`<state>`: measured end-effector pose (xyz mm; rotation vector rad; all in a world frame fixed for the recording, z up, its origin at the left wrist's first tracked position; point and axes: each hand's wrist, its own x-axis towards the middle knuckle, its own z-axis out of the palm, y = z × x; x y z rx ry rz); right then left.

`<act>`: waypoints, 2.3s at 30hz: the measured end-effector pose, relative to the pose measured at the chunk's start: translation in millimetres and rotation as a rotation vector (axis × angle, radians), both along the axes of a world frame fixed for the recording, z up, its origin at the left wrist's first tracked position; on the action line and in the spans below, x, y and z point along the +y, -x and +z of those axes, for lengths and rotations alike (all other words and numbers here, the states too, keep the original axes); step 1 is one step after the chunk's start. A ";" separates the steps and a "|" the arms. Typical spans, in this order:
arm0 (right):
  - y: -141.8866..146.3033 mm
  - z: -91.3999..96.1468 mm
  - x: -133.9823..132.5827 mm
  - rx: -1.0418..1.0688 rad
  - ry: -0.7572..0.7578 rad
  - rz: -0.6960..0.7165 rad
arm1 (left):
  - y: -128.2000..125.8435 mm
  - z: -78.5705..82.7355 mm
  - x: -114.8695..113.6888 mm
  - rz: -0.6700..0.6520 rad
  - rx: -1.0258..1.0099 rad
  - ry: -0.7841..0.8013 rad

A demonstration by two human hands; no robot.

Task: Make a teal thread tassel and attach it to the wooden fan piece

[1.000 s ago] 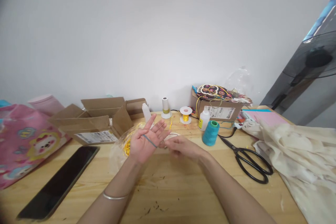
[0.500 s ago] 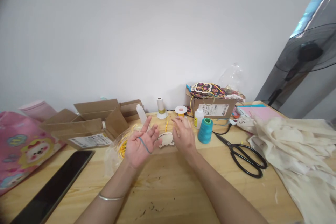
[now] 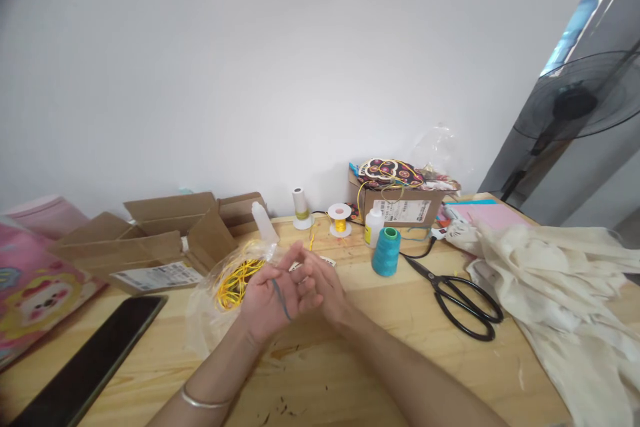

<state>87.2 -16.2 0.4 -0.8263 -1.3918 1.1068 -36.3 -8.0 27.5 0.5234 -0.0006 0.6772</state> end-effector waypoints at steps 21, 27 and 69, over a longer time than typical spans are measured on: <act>-14.1 3.0 12.9 -0.505 -0.339 -0.542 | 19.2 7.0 18.3 0.335 -0.142 0.085; -7.1 1.1 10.9 -0.259 -0.196 -0.453 | 15.1 6.4 15.7 0.290 -0.076 0.095; 4.8 -2.4 -2.4 -0.857 -0.255 -0.137 | 11.1 5.5 13.7 0.348 -0.030 0.158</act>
